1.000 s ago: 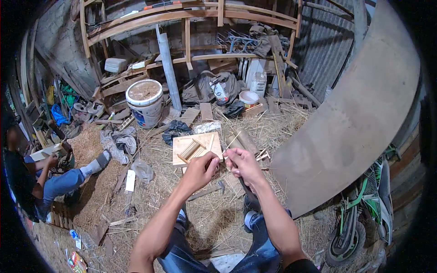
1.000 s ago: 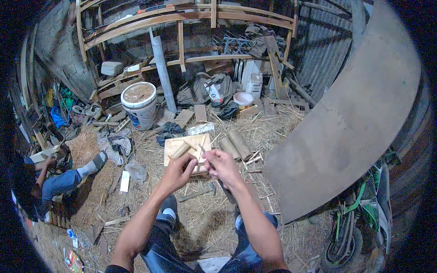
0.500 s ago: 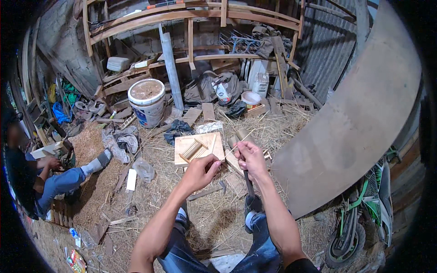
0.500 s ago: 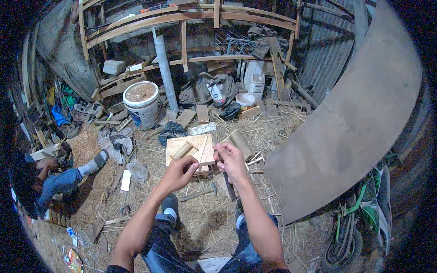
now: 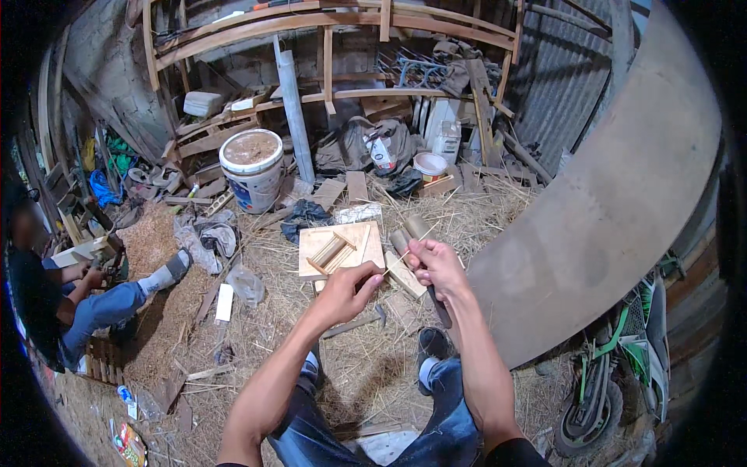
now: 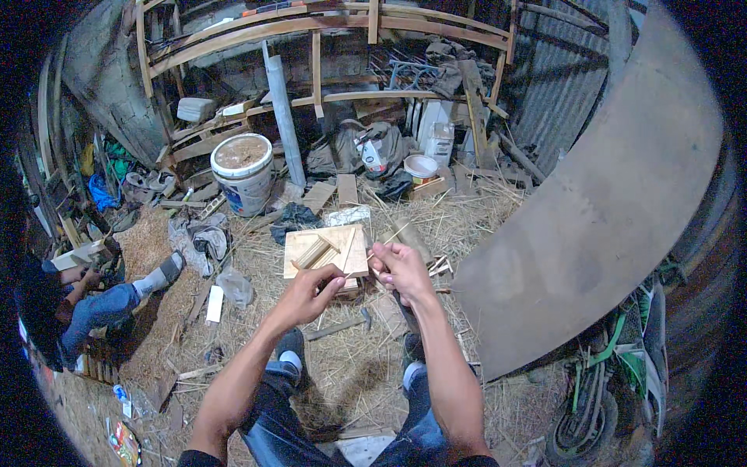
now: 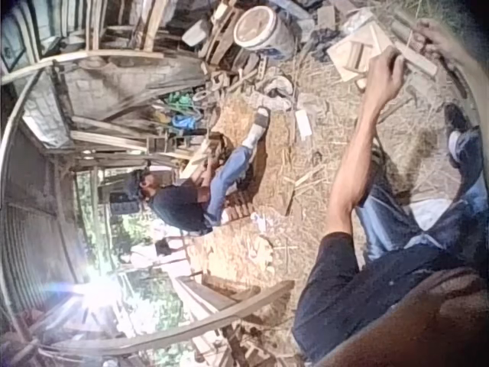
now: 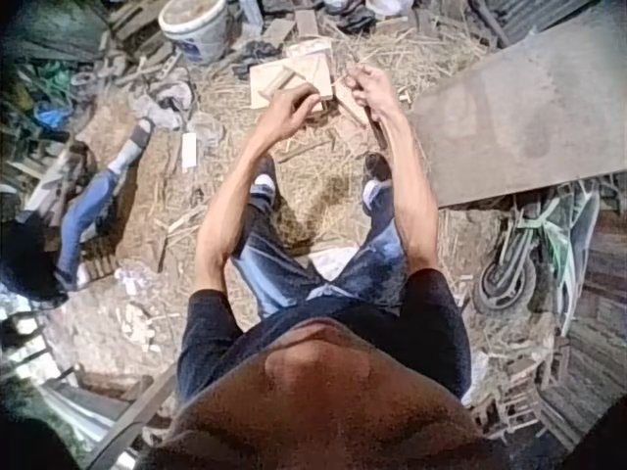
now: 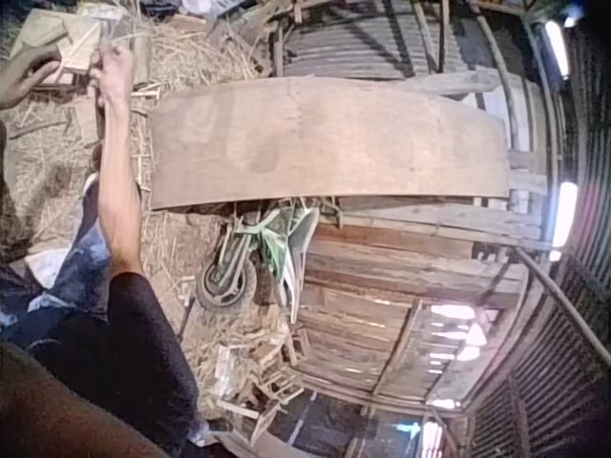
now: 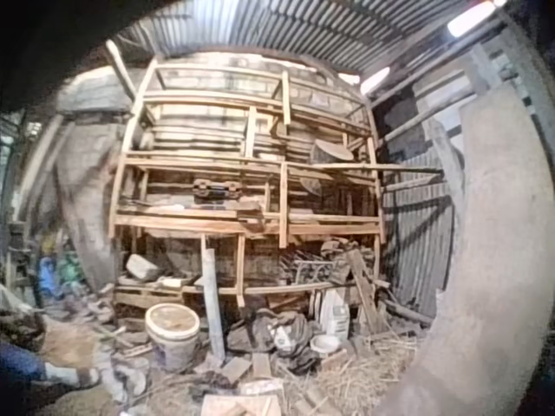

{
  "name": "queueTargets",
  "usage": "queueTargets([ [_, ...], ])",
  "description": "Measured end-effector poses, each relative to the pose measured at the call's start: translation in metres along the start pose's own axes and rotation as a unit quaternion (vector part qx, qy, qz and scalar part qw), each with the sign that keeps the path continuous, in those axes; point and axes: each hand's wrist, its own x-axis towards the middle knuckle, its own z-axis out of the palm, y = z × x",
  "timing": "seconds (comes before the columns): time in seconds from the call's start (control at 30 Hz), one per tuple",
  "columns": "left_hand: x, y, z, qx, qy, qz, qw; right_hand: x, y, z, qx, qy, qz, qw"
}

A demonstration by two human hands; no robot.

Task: The person assembles a small wooden structure by inserting thin wooden sticks into a larger wooden piece using a knife to trim them and a hammer to tap them into place.

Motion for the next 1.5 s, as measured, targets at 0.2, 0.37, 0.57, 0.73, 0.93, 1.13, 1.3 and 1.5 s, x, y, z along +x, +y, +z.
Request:
queueTargets([
  [0.2,0.001,-0.002,0.0,-0.013,-0.04,-0.02,0.999,0.003,-0.008,-0.02,-0.05,0.093,-0.019,0.994],
  [0.37,0.001,-0.001,-0.001,-0.024,-0.061,-0.025,0.998,0.013,-0.005,-0.037,0.007,0.102,-0.053,0.993],
  [0.57,-0.002,-0.001,-0.005,-0.026,-0.05,-0.001,0.998,0.025,-0.002,-0.061,0.031,0.182,-0.102,0.977],
  [0.73,-0.003,-0.014,-0.015,-0.014,0.02,-0.038,0.999,0.017,-0.001,-0.081,0.029,0.207,-0.136,0.968],
  [0.93,0.004,-0.017,-0.002,-0.019,0.044,-0.037,0.998,-0.006,0.019,0.026,-0.031,-0.029,-0.022,0.999],
  [1.13,0.001,-0.013,0.003,-0.04,-0.006,-0.031,0.999,0.005,0.014,0.01,-0.029,-0.038,0.025,0.999],
  [1.3,-0.002,-0.005,-0.004,-0.14,-0.061,-0.091,0.984,0.003,0.009,-0.002,-0.056,-0.025,0.016,0.998],
  [1.5,-0.011,-0.013,-0.011,-0.163,-0.118,-0.117,0.973,0.01,-0.008,-0.047,-0.069,0.097,-0.036,0.992],
])
